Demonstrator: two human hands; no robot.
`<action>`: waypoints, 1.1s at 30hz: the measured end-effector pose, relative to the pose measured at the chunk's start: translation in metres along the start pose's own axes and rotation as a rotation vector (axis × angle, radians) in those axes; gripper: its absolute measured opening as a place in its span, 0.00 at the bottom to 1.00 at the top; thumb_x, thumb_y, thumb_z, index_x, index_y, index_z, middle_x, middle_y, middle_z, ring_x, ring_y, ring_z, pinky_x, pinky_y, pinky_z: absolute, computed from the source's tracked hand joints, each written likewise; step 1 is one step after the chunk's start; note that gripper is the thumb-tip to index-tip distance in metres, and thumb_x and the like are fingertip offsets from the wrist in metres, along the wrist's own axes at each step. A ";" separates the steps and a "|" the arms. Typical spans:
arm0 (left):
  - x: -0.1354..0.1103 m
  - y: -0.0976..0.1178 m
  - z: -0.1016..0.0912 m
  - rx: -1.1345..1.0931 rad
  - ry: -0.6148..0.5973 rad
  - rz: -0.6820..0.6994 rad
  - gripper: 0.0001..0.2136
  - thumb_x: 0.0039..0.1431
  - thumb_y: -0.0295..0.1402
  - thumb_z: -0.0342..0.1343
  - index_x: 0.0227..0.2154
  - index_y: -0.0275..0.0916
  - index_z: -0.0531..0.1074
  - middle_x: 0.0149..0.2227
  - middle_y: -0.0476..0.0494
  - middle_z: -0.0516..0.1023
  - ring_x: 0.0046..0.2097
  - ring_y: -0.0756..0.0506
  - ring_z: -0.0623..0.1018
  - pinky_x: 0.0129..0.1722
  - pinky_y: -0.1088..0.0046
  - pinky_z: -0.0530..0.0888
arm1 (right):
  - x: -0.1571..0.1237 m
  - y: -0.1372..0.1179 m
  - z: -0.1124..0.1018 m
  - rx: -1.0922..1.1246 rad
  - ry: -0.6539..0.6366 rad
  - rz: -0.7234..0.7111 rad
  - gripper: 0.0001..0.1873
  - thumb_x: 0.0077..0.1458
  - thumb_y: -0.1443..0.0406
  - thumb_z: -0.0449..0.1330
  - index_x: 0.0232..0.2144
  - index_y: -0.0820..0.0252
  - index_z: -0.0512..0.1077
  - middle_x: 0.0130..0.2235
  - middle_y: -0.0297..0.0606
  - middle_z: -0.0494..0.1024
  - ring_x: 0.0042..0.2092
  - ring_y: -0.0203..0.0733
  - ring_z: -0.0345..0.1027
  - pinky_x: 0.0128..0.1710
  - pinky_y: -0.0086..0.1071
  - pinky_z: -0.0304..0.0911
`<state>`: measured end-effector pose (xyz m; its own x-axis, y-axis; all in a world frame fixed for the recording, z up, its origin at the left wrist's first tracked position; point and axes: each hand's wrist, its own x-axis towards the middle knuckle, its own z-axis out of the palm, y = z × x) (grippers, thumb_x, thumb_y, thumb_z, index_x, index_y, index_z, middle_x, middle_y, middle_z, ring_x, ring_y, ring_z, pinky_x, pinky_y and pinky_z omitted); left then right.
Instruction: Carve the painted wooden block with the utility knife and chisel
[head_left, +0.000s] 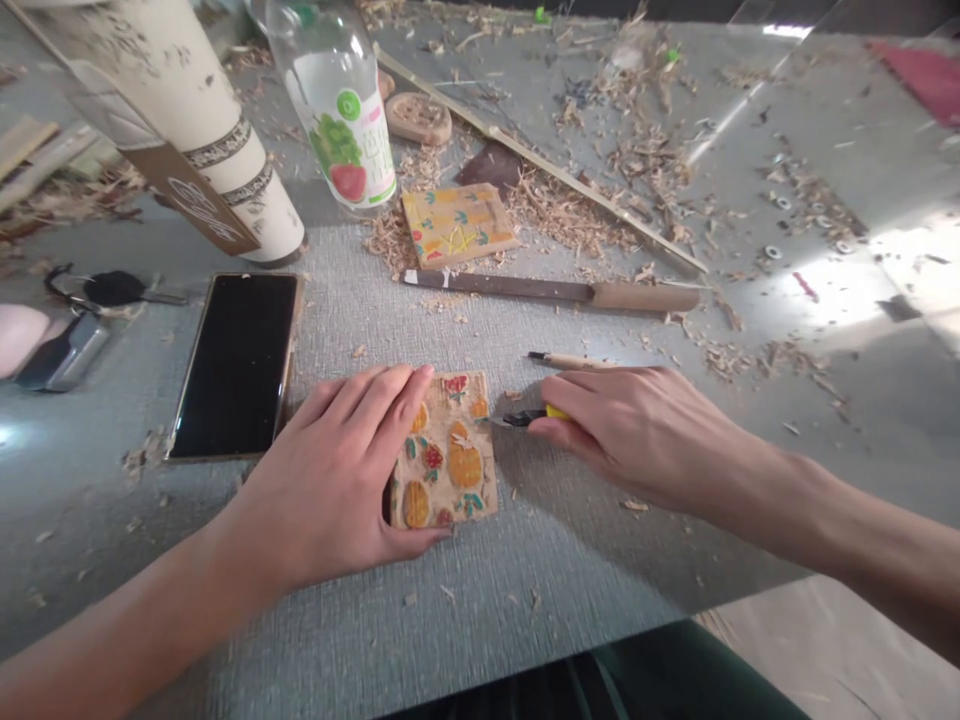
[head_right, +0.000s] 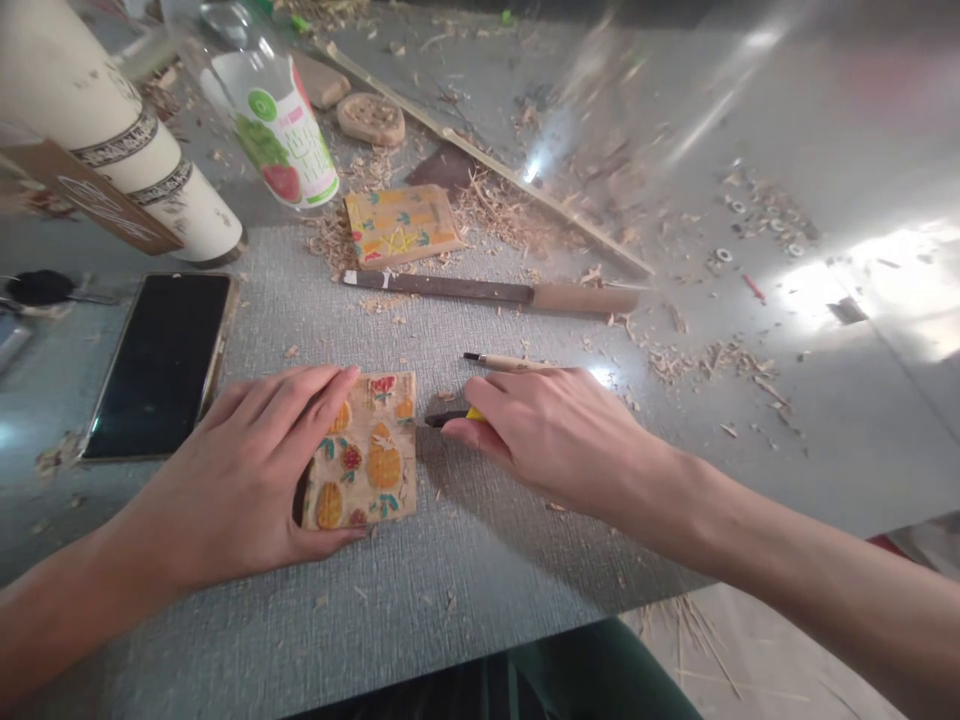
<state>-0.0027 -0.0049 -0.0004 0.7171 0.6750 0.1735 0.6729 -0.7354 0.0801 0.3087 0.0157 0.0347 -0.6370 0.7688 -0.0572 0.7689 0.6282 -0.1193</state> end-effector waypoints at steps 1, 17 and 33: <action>-0.001 0.000 0.000 -0.006 -0.001 -0.002 0.56 0.59 0.67 0.58 0.74 0.22 0.55 0.65 0.17 0.74 0.62 0.23 0.76 0.57 0.45 0.72 | 0.000 0.001 0.000 -0.002 -0.004 -0.005 0.31 0.80 0.48 0.41 0.33 0.57 0.71 0.30 0.36 0.74 0.26 0.38 0.61 0.27 0.37 0.40; 0.001 -0.002 -0.001 -0.004 -0.004 0.016 0.56 0.60 0.69 0.57 0.71 0.18 0.59 0.63 0.16 0.74 0.60 0.23 0.76 0.57 0.45 0.73 | 0.009 0.003 -0.008 -0.014 -0.099 -0.012 0.30 0.80 0.47 0.41 0.32 0.55 0.69 0.28 0.33 0.73 0.25 0.38 0.61 0.28 0.38 0.40; 0.000 -0.003 0.001 -0.011 0.004 0.020 0.55 0.62 0.67 0.55 0.72 0.19 0.57 0.65 0.17 0.74 0.62 0.23 0.76 0.58 0.46 0.72 | 0.019 0.011 -0.019 0.046 -0.203 -0.045 0.31 0.80 0.48 0.40 0.30 0.55 0.68 0.26 0.32 0.72 0.25 0.38 0.59 0.28 0.36 0.42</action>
<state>-0.0044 -0.0023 -0.0017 0.7295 0.6602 0.1789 0.6566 -0.7492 0.0875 0.3063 0.0392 0.0514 -0.6720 0.6974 -0.2491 0.7393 0.6512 -0.1713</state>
